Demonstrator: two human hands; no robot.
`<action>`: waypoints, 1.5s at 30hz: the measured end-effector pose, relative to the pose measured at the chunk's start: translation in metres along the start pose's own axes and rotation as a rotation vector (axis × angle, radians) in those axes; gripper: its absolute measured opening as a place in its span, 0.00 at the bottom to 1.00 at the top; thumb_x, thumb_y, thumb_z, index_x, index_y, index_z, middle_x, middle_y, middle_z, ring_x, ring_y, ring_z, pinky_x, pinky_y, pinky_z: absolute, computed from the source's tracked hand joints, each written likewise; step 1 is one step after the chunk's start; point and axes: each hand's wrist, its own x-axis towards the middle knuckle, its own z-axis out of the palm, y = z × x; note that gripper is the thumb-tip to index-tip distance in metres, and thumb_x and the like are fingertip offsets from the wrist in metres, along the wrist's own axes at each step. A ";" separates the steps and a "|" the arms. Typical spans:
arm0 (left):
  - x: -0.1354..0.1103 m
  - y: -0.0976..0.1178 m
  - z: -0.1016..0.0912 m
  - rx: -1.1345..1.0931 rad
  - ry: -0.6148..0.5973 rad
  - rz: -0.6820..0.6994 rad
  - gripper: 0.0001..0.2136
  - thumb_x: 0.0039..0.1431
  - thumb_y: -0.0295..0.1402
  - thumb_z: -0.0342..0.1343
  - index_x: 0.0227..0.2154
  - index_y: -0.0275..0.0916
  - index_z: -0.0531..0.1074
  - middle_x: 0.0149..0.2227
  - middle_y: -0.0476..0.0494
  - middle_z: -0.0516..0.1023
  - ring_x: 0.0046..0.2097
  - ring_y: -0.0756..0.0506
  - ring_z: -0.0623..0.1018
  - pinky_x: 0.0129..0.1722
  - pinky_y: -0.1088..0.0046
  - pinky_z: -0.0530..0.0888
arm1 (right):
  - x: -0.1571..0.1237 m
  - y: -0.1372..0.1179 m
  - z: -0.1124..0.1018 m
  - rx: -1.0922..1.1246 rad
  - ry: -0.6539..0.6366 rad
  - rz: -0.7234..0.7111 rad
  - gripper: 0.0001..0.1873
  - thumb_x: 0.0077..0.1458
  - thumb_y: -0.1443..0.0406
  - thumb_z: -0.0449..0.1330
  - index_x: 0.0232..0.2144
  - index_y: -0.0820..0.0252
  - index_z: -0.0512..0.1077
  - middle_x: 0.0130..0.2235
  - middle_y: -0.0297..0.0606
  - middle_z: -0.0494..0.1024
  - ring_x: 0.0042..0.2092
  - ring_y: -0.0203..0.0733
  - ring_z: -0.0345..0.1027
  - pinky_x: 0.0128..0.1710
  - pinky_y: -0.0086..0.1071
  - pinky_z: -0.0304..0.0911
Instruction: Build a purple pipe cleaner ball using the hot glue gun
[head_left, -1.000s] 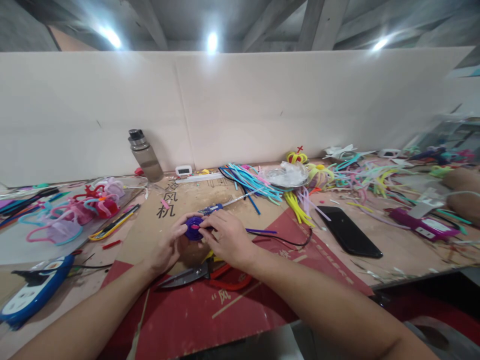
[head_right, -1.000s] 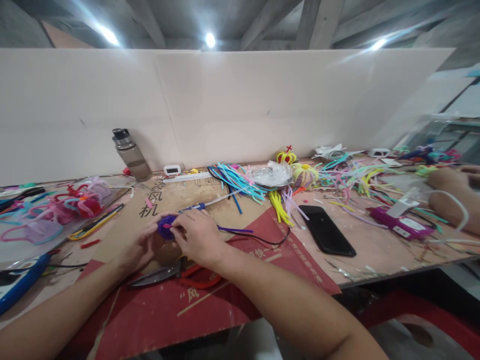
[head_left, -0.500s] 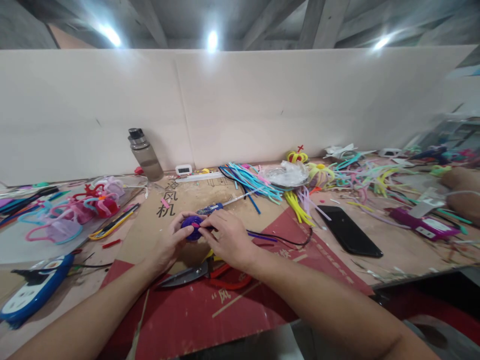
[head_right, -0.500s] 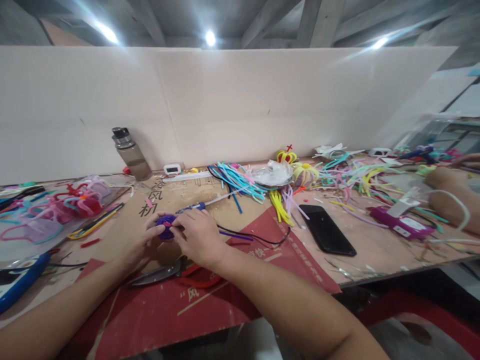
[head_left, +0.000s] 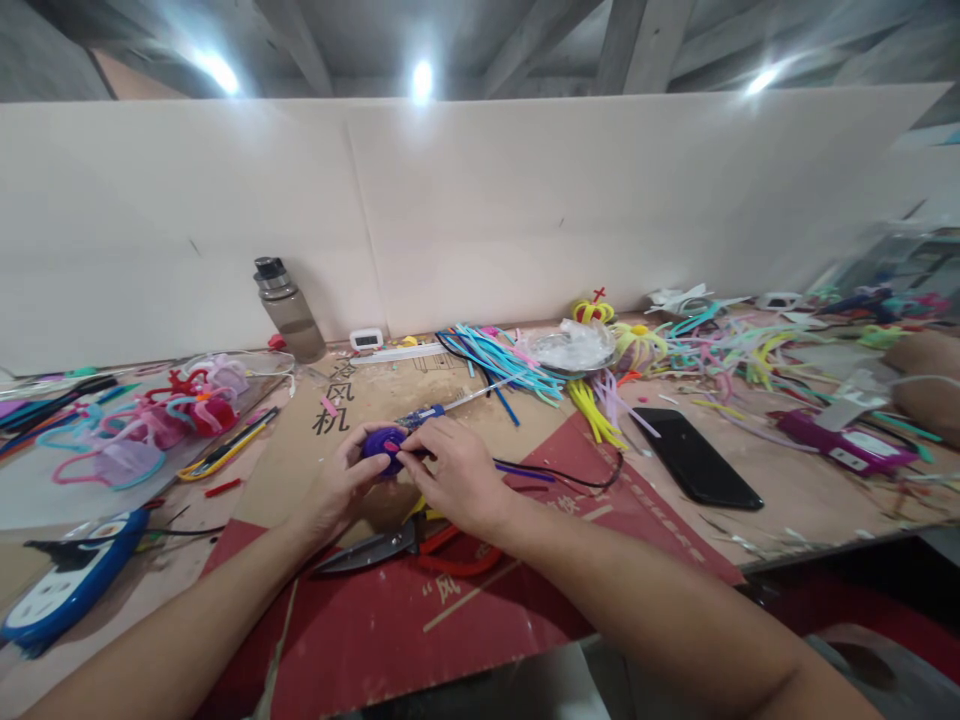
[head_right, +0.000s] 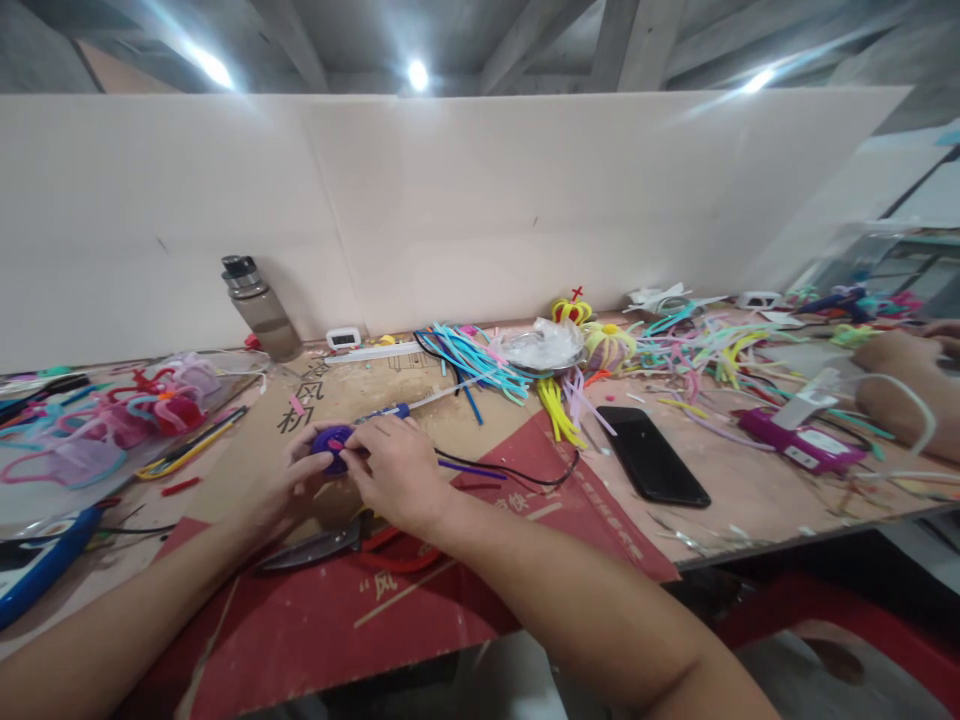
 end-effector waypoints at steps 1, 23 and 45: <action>0.000 0.000 0.000 -0.006 0.002 -0.001 0.18 0.49 0.33 0.64 0.44 0.40 0.74 0.45 0.41 0.76 0.41 0.44 0.76 0.32 0.75 0.74 | 0.000 0.000 0.000 -0.002 0.003 0.005 0.05 0.58 0.64 0.58 0.31 0.59 0.71 0.35 0.39 0.77 0.38 0.41 0.68 0.40 0.34 0.60; -0.001 0.003 0.003 -0.078 0.103 -0.016 0.18 0.44 0.30 0.67 0.41 0.39 0.75 0.39 0.45 0.78 0.39 0.46 0.76 0.36 0.74 0.73 | -0.002 -0.003 0.001 0.048 -0.027 0.005 0.03 0.58 0.64 0.59 0.33 0.58 0.71 0.36 0.37 0.77 0.40 0.40 0.68 0.42 0.34 0.61; 0.003 0.005 -0.008 -0.322 0.029 -0.099 0.23 0.49 0.28 0.60 0.51 0.40 0.72 0.39 0.43 0.81 0.37 0.44 0.79 0.34 0.71 0.77 | -0.001 0.006 0.005 0.242 -0.127 -0.103 0.11 0.54 0.73 0.57 0.39 0.58 0.71 0.37 0.37 0.77 0.38 0.38 0.69 0.39 0.31 0.64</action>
